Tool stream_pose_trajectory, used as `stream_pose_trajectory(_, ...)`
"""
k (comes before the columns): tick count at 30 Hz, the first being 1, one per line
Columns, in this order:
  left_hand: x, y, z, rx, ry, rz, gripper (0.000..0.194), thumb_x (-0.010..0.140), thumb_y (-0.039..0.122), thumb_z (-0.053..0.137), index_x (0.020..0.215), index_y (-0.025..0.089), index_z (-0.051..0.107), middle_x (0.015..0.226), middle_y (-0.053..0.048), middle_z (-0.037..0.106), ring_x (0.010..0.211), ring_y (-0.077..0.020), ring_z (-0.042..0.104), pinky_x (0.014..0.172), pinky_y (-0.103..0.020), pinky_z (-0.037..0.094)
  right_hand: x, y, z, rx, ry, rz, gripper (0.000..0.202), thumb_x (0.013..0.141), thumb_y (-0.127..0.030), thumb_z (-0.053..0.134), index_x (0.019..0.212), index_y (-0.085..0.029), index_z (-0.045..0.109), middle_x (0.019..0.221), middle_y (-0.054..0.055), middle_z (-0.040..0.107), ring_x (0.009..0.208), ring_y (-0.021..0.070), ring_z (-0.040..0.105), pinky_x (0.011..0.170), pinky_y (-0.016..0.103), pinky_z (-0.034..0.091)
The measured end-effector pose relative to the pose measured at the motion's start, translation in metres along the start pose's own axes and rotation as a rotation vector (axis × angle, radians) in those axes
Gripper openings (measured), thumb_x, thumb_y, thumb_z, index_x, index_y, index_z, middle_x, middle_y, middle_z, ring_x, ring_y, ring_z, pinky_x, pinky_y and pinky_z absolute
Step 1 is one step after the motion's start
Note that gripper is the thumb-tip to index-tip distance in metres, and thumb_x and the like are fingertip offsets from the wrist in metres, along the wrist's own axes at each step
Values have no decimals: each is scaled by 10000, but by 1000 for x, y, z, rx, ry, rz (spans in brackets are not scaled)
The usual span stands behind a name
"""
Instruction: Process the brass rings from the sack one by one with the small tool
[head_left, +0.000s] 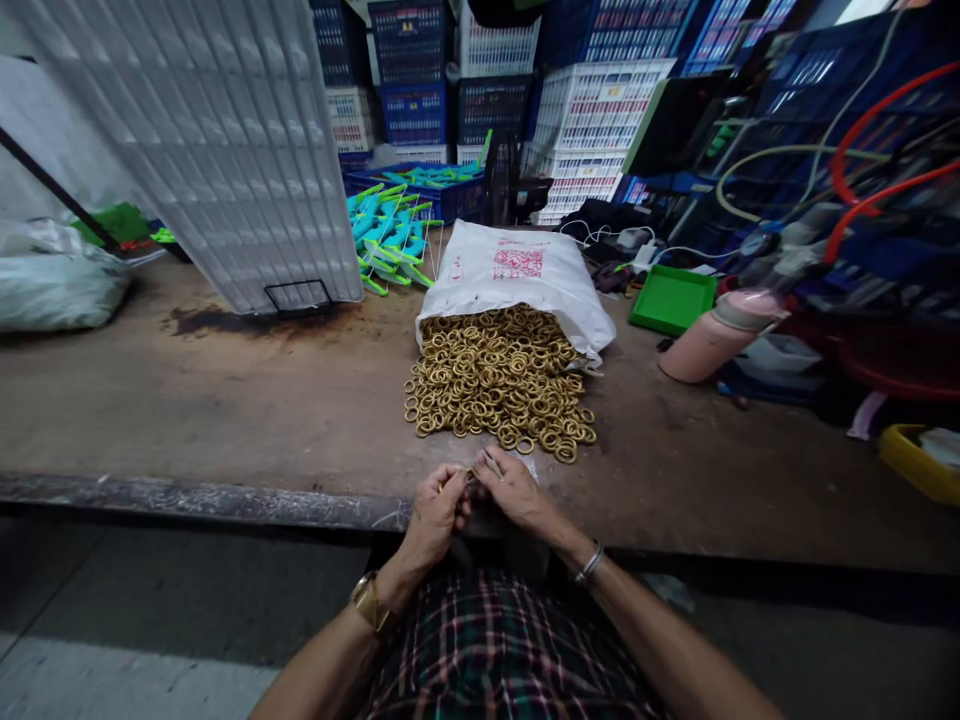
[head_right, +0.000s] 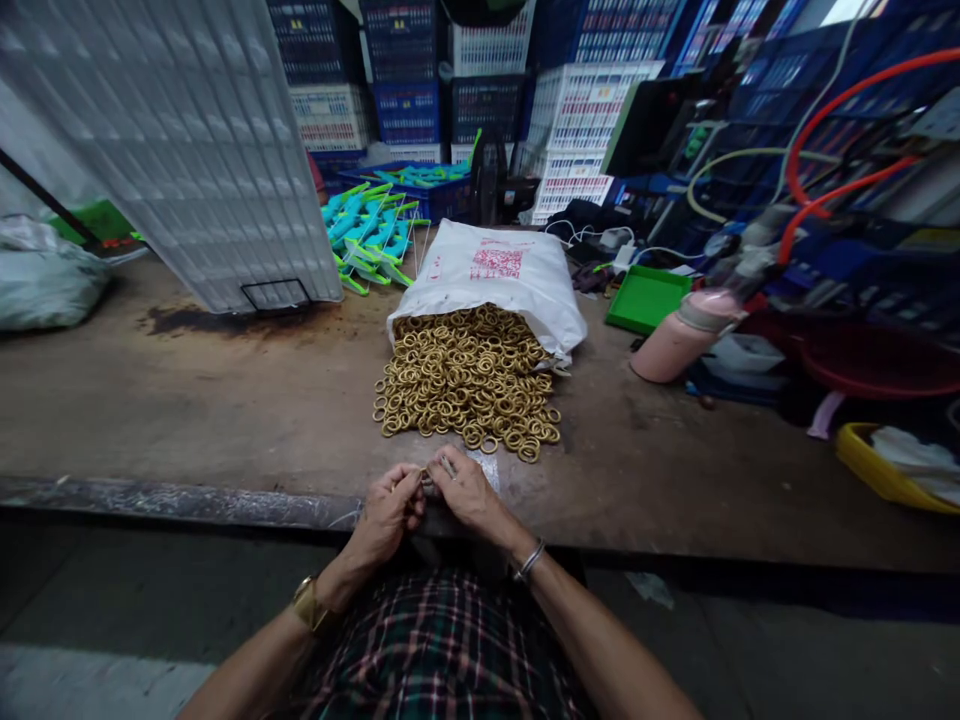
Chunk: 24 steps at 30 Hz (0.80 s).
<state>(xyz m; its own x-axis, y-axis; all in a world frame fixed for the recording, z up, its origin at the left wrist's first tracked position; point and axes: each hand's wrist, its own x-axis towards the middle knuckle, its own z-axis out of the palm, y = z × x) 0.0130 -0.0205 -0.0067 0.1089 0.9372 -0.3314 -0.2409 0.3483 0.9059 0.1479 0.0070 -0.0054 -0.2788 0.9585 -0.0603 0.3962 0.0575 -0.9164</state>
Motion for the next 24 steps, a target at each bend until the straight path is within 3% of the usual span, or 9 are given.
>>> stream_pose_trajectory(3,-2,2,0,154,19,39,358,716,499,570,742,142,559,507,48,474,400,-51,401,370,-159,292,2,0,1,77,-34,94,299,846,-388,364,659,-180,467,525,-51,464,483,84,402,494,199,321)
stream_pose_trajectory(6,-2,2,-1,112,-9,1,342,718,484,573,773,147,556,538,46,482,412,-50,414,365,-152,284,3,0,1,52,-4,118,296,829,-358,380,612,-176,462,518,-50,453,482,78,389,482,195,302)
stream_pose_trajectory(14,-3,2,-3,-78,-102,-151,331,681,463,610,777,162,513,555,55,476,402,-43,425,347,-143,239,5,1,2,-88,72,52,241,789,-314,410,598,-175,457,547,-51,429,533,84,385,507,200,288)
stream_pose_trajectory(24,-3,0,-6,-31,-97,-107,323,694,460,599,762,162,495,548,55,486,405,-47,432,359,-146,264,2,-2,3,-119,47,26,232,790,-324,427,629,-171,492,557,-56,430,537,79,381,513,195,285)
